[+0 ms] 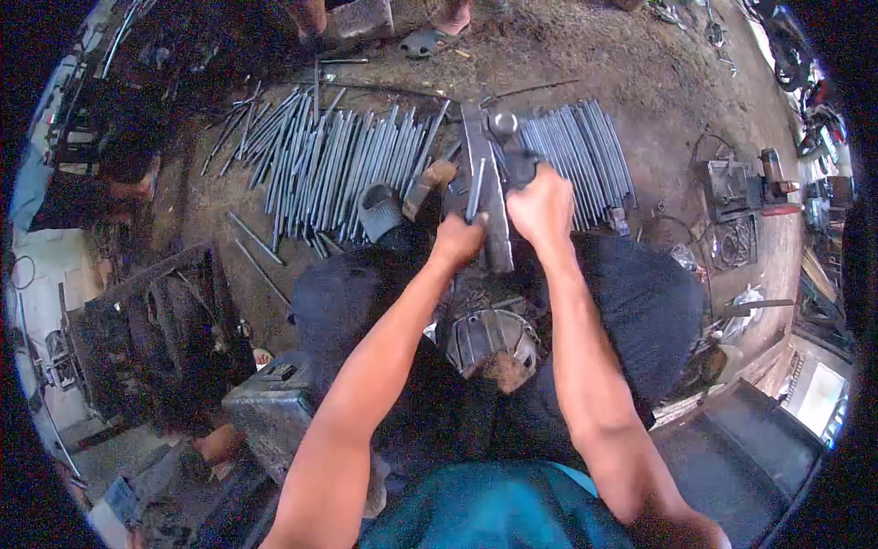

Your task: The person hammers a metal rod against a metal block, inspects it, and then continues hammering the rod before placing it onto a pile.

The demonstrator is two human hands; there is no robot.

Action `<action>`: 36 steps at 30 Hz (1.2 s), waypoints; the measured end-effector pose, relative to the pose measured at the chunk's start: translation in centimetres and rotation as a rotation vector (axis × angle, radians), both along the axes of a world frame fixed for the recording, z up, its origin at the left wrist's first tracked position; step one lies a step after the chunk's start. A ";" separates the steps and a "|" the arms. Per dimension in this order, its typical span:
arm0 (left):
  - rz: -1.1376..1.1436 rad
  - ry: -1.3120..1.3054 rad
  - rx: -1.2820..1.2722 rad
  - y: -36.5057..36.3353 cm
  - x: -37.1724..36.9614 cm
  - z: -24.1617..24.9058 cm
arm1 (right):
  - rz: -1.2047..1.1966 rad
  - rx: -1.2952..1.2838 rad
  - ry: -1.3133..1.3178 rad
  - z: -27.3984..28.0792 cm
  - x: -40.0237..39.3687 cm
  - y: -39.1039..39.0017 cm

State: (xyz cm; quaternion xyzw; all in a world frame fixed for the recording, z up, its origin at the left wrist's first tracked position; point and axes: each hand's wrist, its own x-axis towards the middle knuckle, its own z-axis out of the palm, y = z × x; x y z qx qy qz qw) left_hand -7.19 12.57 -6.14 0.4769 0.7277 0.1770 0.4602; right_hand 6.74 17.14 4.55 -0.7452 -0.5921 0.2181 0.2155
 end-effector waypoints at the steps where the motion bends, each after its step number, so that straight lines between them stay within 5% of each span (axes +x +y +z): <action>1: -0.008 -0.002 -0.011 -0.4 0.1 1.2 | 0.004 -0.013 -0.001 1.4 0.2 0.1; 3: 0.067 -0.277 -0.341 0.4 0.0 3.9 | 0.012 0.046 0.038 4.1 0.4 0.7; 5: 0.140 -0.296 -0.361 0.0 0.3 3.5 | 0.035 0.507 0.211 6.6 0.0 0.3; 7: 0.043 -0.080 -0.223 0.1 0.3 3.0 | 0.027 0.621 0.259 8.2 0.2 0.3; 11: 0.032 -0.102 -0.236 -0.3 0.4 2.0 | -0.003 0.575 0.313 3.8 -0.4 -0.7; 15: -0.010 -0.051 -0.183 -0.3 0.7 2.1 | -0.077 -0.084 -0.029 -1.6 -0.6 -1.6; 19: 0.004 -0.034 -0.255 0.2 0.5 2.8 | -0.135 -0.077 0.045 0.0 0.8 -1.1; 21: 0.047 -0.266 -0.397 0.3 0.1 4.4 | -0.090 0.111 0.150 3.4 0.7 -0.4; 26: 0.122 -0.238 -0.322 -0.4 0.6 1.6 | -0.055 0.520 0.379 7.7 0.0 0.1; 29: -0.034 -0.113 -0.236 -0.2 0.1 3.1 | -0.098 0.419 0.254 2.1 -0.3 -1.5; 32: -0.093 -0.046 -0.172 -0.1 0.5 2.7 | -0.051 -0.032 -0.013 -3.2 -0.3 -2.7; 36: 0.008 -0.151 -0.224 0.0 0.2 1.8 | -0.047 -0.051 -0.065 1.5 0.7 -1.7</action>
